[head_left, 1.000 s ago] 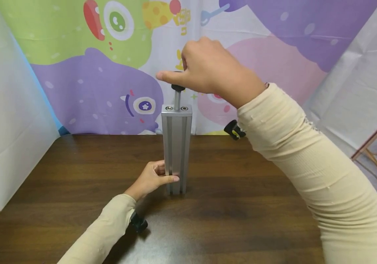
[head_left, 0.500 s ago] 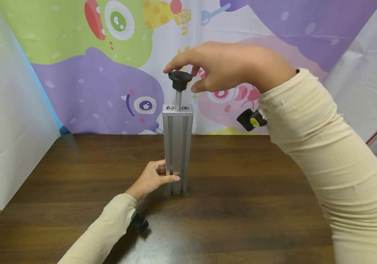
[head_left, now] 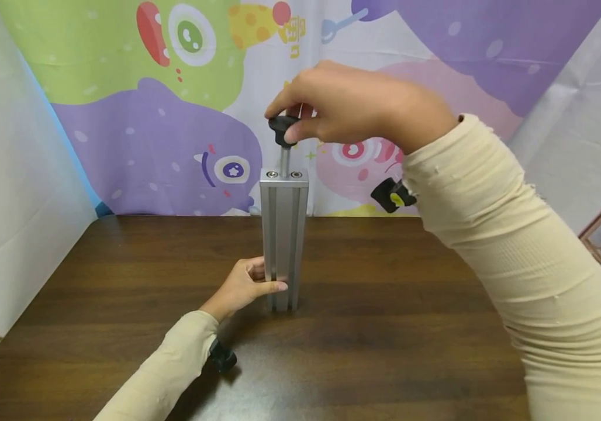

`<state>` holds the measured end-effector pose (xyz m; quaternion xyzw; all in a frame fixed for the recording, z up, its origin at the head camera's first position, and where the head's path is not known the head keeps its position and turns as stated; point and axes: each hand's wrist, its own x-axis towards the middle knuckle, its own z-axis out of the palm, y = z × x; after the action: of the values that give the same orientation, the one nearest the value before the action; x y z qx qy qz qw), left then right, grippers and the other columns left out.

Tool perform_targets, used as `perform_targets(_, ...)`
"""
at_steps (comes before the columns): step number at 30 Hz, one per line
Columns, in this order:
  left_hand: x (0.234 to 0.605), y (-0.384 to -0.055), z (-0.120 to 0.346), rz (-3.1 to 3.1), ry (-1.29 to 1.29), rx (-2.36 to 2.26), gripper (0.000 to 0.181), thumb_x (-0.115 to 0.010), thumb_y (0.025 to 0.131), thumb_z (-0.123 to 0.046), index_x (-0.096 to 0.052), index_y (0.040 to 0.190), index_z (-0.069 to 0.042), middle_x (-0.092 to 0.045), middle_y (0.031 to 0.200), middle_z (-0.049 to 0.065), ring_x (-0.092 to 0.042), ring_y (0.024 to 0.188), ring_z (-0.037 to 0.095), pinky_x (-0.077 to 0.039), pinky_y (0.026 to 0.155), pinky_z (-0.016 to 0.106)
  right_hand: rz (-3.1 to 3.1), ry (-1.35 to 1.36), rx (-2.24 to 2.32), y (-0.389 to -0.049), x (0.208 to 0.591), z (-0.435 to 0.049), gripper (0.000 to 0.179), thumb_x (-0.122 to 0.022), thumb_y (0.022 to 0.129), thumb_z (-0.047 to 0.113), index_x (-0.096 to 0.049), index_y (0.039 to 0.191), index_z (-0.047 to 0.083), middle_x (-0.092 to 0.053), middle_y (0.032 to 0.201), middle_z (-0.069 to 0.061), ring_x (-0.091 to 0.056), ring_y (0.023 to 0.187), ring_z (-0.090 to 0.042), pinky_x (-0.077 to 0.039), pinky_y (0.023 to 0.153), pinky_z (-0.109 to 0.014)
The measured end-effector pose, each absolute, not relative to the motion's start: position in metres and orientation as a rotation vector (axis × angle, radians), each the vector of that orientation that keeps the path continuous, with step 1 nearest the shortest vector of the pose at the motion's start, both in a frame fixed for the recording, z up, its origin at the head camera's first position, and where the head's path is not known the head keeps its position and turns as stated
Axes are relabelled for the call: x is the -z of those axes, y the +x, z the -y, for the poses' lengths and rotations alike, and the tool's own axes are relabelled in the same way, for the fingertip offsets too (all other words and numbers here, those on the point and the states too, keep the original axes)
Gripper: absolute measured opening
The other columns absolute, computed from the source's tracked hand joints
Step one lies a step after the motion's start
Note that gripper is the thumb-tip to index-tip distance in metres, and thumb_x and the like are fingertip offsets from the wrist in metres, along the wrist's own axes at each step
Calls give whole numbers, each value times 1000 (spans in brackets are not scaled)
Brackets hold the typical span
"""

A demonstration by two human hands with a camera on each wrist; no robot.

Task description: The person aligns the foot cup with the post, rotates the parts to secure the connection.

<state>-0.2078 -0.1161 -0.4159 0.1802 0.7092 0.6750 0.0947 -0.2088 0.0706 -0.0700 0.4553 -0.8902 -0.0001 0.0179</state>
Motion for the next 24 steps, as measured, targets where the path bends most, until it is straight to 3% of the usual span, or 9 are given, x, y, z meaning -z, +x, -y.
perform_targets(4, 416, -208, 117, -2114, 533, -1996, 44, -80, 77, -7, -63, 115, 5, -71, 102, 16, -69, 95, 19, -54, 85, 28, 2736, 1177, -1, -209, 76, -65, 43, -60, 92, 47, -73, 98, 7, -61, 72, -5, -53, 71, -19, -42, 69, -32)
perform_targets(7, 417, -208, 117, -2115, 534, -1996, 44, -80, 77, -8, -63, 115, 5, -71, 102, 17, -70, 95, 19, -54, 86, 28, 2723, 982, -20, -208, 83, -60, 59, -57, 85, 64, -65, 71, 7, -55, 61, -1, -50, 64, -19, -42, 62, -32)
perform_targets(9, 417, -209, 116, -2104, 539, -2002, 44, -80, 77, -7, -62, 116, 5, -71, 102, 17, -69, 96, 19, -54, 86, 29, 2716, 870, -17, -208, 87, -56, 66, -55, 82, 72, -57, 64, 8, -51, 59, -1, -50, 63, -21, -43, 61, -32)
perform_targets(16, 418, -210, 116, -2093, 541, -2010, 46, -80, 77, -6, -62, 118, 5, -71, 102, 17, -70, 96, 20, -54, 86, 30, 2694, 682, 33, -206, 94, -52, 73, -46, 79, 81, -52, 65, 9, -48, 65, -4, -52, 63, -26, -44, 59, -35)
perform_targets(22, 418, -210, 116, -2103, 544, -2006, 46, -80, 77, -7, -62, 118, 4, -71, 102, 16, -70, 95, 19, -54, 86, 29, 2726, 716, -50, -204, 92, -56, 72, -40, 84, 77, -45, 59, 9, -40, 55, 0, -50, 58, -23, -42, 56, -33)
perform_targets(24, 418, -210, 116, -2102, 546, -2005, 46, -80, 77, -7, -62, 118, 4, -71, 102, 16, -69, 96, 19, -54, 86, 29, 2775, 768, -82, -204, 88, -59, 71, -38, 88, 74, -56, 67, 9, -48, 59, 1, -53, 62, -22, -44, 60, -33)
